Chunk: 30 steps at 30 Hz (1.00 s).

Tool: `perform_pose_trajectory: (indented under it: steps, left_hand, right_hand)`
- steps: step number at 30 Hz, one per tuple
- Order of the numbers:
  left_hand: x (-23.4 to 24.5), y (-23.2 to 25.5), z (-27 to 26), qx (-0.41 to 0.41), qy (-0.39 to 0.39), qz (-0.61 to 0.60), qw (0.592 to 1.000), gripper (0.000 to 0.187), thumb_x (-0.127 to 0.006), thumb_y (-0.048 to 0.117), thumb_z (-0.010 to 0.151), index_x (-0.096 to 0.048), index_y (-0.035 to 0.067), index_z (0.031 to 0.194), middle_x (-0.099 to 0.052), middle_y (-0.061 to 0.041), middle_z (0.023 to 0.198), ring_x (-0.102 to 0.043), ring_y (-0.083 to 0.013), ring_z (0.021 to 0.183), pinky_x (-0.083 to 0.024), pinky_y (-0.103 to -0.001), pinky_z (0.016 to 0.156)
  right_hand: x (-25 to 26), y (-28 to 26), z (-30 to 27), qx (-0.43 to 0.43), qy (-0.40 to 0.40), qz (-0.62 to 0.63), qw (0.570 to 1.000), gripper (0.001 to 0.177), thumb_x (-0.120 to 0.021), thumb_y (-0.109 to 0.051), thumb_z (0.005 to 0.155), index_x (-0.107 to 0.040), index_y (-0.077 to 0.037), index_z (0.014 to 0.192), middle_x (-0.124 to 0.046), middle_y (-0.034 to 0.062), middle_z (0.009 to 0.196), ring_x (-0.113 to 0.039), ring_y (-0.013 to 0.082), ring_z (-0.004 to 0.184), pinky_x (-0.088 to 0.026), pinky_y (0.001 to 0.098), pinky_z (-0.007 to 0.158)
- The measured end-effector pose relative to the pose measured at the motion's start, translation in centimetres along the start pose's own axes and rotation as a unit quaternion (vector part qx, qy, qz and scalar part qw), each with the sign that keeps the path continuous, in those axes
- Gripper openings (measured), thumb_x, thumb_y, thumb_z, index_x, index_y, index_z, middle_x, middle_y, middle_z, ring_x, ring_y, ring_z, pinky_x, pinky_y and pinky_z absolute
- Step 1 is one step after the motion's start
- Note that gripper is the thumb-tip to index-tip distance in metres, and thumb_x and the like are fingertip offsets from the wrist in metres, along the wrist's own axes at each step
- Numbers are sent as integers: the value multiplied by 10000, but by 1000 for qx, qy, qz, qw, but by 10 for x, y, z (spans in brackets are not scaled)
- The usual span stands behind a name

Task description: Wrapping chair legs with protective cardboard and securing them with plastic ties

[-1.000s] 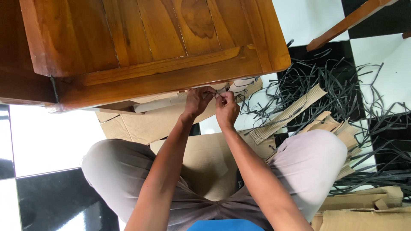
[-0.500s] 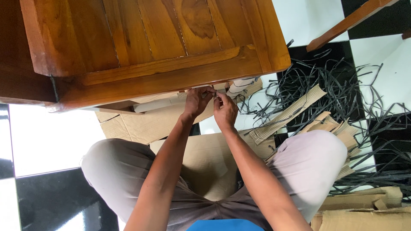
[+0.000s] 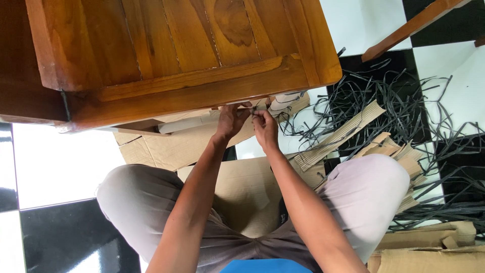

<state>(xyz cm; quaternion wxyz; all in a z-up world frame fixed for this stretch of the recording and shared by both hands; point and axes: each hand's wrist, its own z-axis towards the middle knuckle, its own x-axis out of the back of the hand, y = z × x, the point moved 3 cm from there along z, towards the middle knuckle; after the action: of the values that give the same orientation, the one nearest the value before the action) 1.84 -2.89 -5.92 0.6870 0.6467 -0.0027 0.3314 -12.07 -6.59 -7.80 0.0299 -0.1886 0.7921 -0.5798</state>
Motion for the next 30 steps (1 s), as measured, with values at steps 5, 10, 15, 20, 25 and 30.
perform_pose_trajectory:
  steps: [5, 10, 15, 20, 25, 30]
  left_hand:
    - [13, 10, 2, -6, -33, 15, 999, 104, -748, 202, 896, -788, 167, 985, -779, -68, 888, -748, -317, 936, -545, -393, 915]
    - [15, 16, 3, -12, -45, -4, 999, 112, -729, 181, 879, -785, 155, 973, -785, -70, 911, -742, -341, 968, -538, -416, 893]
    - [14, 12, 3, 7, -68, 7, 998, 141, -690, 188, 889, -805, 165, 967, -795, -62, 930, -750, -332, 967, -524, -399, 912]
    - [7, 7, 1, 24, -43, 21, 999, 115, -711, 245, 896, -805, 183, 916, -786, -40, 842, -759, -305, 894, -540, -369, 863]
    - [4, 0, 2, 39, -27, 31, 998, 146, -698, 302, 920, -796, 199, 888, -769, -27, 775, -764, -266, 847, -532, -344, 854]
    - [-5, -12, 1, 70, -3, 84, 994, 214, -683, 375, 933, -802, 198, 921, -740, -46, 672, -763, -285, 835, -493, -368, 912]
  right_hand:
    - [-3, -9, -5, -55, -9, 135, 989, 113, -653, -158, 926, -722, -118, 1006, -674, -5, 804, -606, 75, 702, -554, 220, 603]
    - [-6, -12, -10, -72, -14, 182, 981, 135, -661, -148, 926, -724, -114, 1041, -640, -27, 802, -601, 72, 719, -549, 200, 606]
    - [-6, -12, -13, -75, -13, 197, 977, 141, -687, -160, 923, -744, -132, 1049, -654, -22, 806, -617, 70, 726, -558, 202, 631]
    - [-6, -9, -15, -77, -8, 213, 974, 128, -710, -157, 917, -748, -139, 1038, -679, -16, 815, -637, 73, 741, -563, 200, 647]
    - [-6, 4, -9, -65, 11, 191, 979, 175, -744, -170, 909, -767, -148, 1082, -706, -14, 829, -640, 68, 736, -558, 197, 656]
    - [-1, 22, -6, -47, 62, 149, 986, 122, -749, -120, 882, -771, -134, 1002, -676, -14, 740, -624, 59, 683, -537, 182, 627]
